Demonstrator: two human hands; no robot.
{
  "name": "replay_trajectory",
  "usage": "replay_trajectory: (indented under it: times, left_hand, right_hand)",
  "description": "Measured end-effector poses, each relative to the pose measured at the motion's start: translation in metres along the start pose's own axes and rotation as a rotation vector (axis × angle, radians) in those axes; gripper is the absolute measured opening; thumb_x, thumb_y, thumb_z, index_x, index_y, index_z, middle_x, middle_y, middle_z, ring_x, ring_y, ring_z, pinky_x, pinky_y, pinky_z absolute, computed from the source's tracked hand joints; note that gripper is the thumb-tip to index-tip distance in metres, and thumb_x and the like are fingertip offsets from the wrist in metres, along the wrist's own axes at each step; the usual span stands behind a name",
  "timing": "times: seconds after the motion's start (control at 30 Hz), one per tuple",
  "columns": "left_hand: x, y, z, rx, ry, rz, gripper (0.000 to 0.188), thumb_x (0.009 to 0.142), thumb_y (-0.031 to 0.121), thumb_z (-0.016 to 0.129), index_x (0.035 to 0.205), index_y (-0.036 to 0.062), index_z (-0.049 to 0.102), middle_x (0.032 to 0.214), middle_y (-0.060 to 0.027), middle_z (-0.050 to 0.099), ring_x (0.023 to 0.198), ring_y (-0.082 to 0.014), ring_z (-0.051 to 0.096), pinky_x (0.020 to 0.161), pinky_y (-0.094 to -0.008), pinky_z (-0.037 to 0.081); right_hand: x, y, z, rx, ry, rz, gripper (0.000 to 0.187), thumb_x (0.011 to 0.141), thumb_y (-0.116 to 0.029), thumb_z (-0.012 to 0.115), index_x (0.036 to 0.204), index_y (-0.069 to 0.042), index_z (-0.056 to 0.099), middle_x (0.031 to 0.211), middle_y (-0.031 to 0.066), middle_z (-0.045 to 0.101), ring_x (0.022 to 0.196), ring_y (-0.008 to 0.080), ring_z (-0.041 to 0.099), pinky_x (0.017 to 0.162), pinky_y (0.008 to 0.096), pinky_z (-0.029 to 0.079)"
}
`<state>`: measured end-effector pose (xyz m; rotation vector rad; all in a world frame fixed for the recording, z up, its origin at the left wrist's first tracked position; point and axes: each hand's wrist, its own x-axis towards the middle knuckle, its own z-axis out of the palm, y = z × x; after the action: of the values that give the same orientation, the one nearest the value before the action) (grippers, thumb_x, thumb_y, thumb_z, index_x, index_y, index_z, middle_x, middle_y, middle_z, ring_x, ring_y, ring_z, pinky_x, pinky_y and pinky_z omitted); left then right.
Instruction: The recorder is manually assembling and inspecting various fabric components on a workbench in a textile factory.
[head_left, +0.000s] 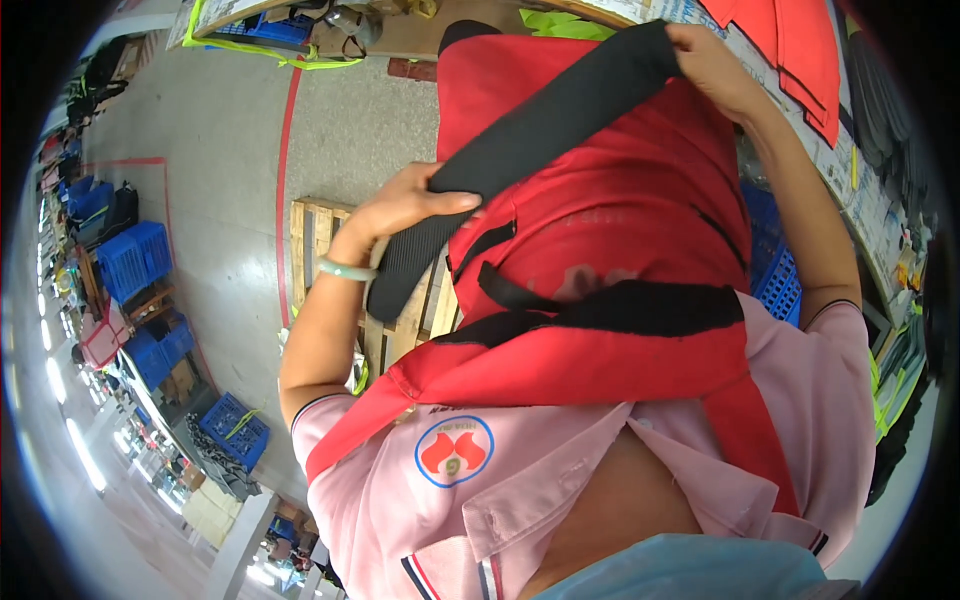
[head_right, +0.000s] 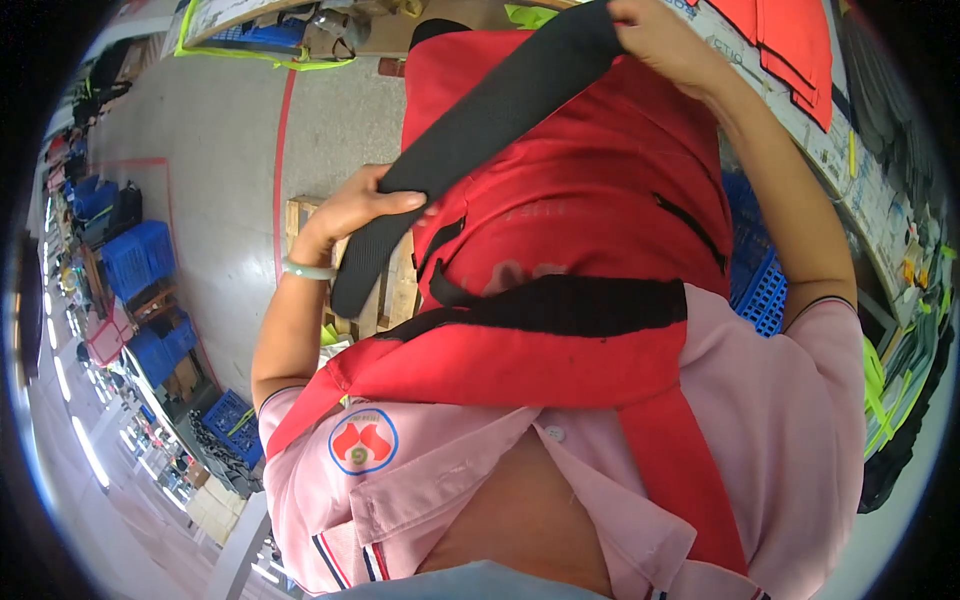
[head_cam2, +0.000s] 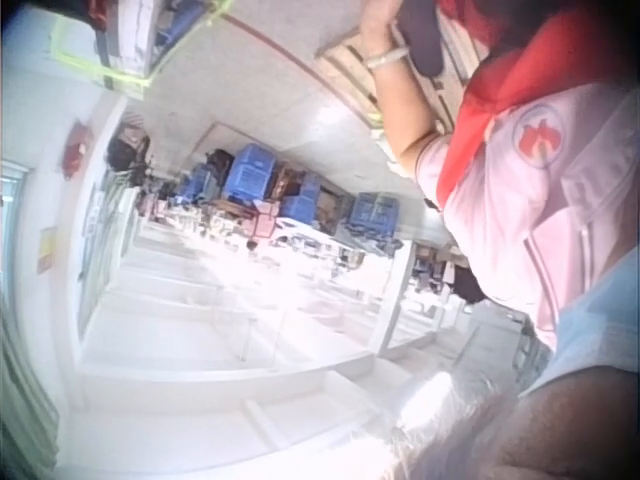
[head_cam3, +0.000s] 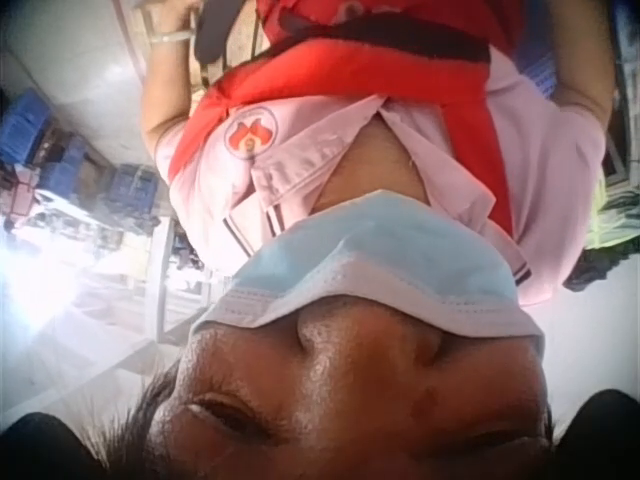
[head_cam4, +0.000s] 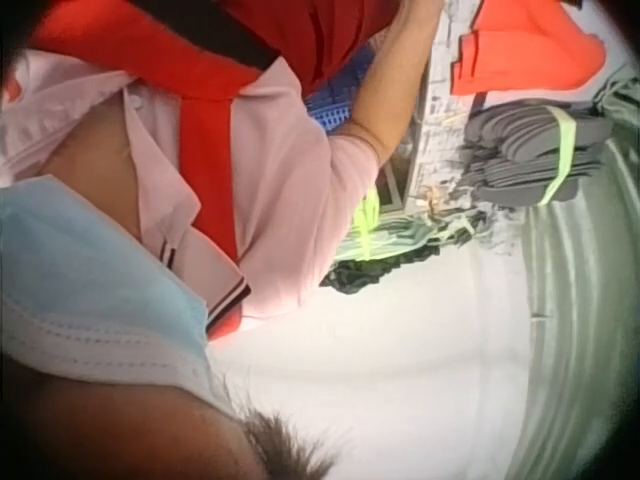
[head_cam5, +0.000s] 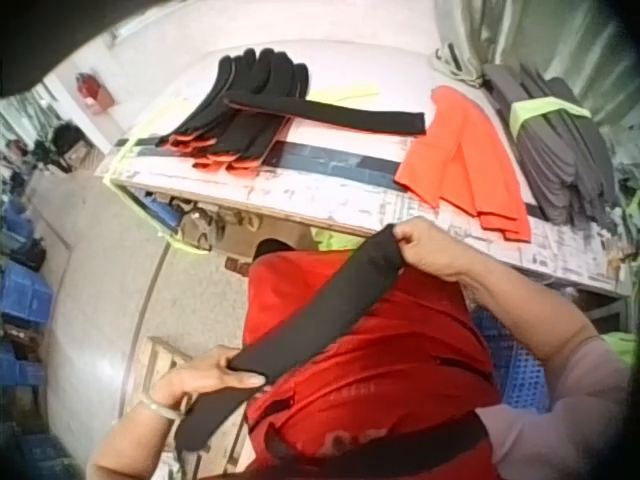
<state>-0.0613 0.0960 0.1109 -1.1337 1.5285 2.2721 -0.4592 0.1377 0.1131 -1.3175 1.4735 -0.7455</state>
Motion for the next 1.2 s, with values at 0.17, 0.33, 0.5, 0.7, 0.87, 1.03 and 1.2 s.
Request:
replay_trajectory:
  times: [0.17, 0.33, 0.5, 0.7, 0.87, 1.03, 1.2]
  left_hand:
    - [-0.024, -0.041, -0.028, 0.020, 0.190, -0.130, 0.024, 0.087, 0.019, 0.069, 0.101, -0.0010, 0.066, 0.080, 0.0009, 0.064, 0.070, -0.0073, 0.059, 0.064, -0.0221, 0.049]
    - [-0.035, -0.048, -0.033, -0.043, 0.321, -0.081, 0.022, 0.088, 0.021, 0.068, 0.099, 0.0017, 0.068, 0.073, 0.0026, 0.063, 0.057, -0.0045, 0.055, 0.051, -0.0212, 0.045]
    - [-0.033, -0.063, -0.036, -0.003, 0.312, -0.080, 0.021, 0.087, 0.021, 0.069, 0.096, 0.0019, 0.068, 0.075, 0.0035, 0.063, 0.062, -0.0035, 0.054, 0.055, -0.0197, 0.044]
    - [-0.026, -0.062, -0.022, 0.110, 0.164, -0.149, 0.029, 0.085, 0.020, 0.071, 0.105, -0.0011, 0.067, 0.092, -0.0002, 0.067, 0.082, -0.0075, 0.059, 0.077, -0.0247, 0.048]
    - [0.022, 0.026, 0.020, -0.015, -0.098, 0.190, 0.030, 0.086, 0.015, 0.069, 0.110, -0.0014, 0.065, 0.100, -0.0009, 0.067, 0.090, -0.0070, 0.059, 0.082, -0.0221, 0.047]
    - [0.022, 0.052, 0.015, -0.172, 0.184, 0.277, 0.018, 0.081, 0.007, 0.074, 0.097, 0.0014, 0.068, 0.089, 0.0007, 0.067, 0.077, -0.0055, 0.060, 0.070, -0.0209, 0.049]
    - [-0.008, 0.136, -0.058, 0.086, 0.874, 0.873, 0.023, 0.081, 0.011, 0.074, 0.099, 0.0002, 0.066, 0.089, -0.0026, 0.067, 0.075, -0.0094, 0.061, 0.069, -0.0223, 0.050]
  right_hand:
    - [-0.007, 0.051, -0.028, 0.086, 0.081, 0.116, 0.023, 0.090, -0.017, 0.060, 0.103, 0.000, 0.066, 0.096, -0.0009, 0.066, 0.087, 0.0062, 0.058, 0.082, 0.0225, 0.044]
    - [-0.007, 0.053, -0.026, 0.131, 0.054, 0.046, 0.022, 0.091, -0.016, 0.060, 0.106, -0.001, 0.066, 0.096, -0.0011, 0.066, 0.088, 0.0062, 0.058, 0.083, 0.0224, 0.045]
    - [-0.002, 0.052, -0.022, 0.153, 0.044, 0.100, 0.023, 0.091, -0.016, 0.059, 0.107, 0.000, 0.066, 0.098, -0.0008, 0.066, 0.090, 0.0061, 0.058, 0.085, 0.0226, 0.044]
    - [0.004, 0.002, 0.013, 0.062, -0.062, 0.033, 0.024, 0.091, -0.016, 0.059, 0.105, 0.002, 0.065, 0.097, 0.0006, 0.066, 0.091, 0.0070, 0.058, 0.085, 0.0223, 0.044]
    - [0.013, -0.047, 0.072, 0.049, -0.343, -0.131, 0.021, 0.093, -0.014, 0.056, 0.102, 0.002, 0.065, 0.090, -0.0005, 0.066, 0.086, 0.0063, 0.057, 0.082, 0.0227, 0.045]
    - [0.025, -0.051, 0.070, 0.414, 0.112, -0.113, 0.029, 0.098, -0.026, 0.051, 0.115, -0.005, 0.060, 0.105, 0.0019, 0.062, 0.084, 0.0084, 0.058, 0.077, 0.0223, 0.048]
    - [0.027, -0.040, 0.093, 0.280, 0.108, -0.312, 0.029, 0.096, -0.023, 0.054, 0.116, -0.002, 0.061, 0.096, 0.0050, 0.066, 0.082, 0.0113, 0.061, 0.073, 0.0237, 0.050]
